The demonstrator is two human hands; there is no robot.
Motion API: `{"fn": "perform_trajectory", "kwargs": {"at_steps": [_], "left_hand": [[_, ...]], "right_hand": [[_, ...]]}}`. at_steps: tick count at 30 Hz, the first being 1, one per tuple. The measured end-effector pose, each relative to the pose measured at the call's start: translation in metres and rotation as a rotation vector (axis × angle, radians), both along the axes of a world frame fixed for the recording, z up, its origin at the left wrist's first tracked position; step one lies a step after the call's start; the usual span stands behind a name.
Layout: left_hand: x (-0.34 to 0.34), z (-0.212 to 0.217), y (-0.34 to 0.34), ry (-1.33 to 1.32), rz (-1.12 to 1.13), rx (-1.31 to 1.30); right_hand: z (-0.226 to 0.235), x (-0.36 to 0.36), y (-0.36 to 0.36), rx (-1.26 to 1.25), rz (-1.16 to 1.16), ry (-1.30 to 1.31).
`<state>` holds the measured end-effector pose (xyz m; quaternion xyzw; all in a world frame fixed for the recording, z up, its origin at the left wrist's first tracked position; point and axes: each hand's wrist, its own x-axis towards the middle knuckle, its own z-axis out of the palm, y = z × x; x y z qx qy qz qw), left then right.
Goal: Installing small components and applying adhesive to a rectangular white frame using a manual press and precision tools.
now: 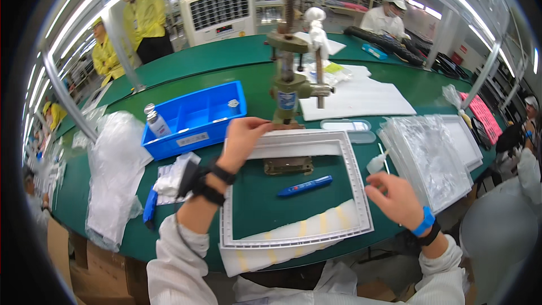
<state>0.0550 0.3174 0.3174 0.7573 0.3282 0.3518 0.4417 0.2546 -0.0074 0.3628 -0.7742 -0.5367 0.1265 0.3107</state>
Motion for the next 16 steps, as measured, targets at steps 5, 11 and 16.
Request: {"fn": "perform_trajectory", "kwargs": {"at_steps": [5,11,16], "left_hand": [[-0.074,0.017,-0.001,-0.245,0.097,-0.088],[-0.129,-0.026,-0.009,-0.433,0.224,-0.237],[-0.152,-0.015,-0.022,-0.47,0.172,-0.241]], "right_hand": [[-0.032,-0.004,-0.023,-0.143,-0.048,0.031],[-0.044,-0.008,-0.005,-0.163,-0.057,0.026],[-0.033,-0.003,-0.004,-0.087,-0.106,0.006]]}}
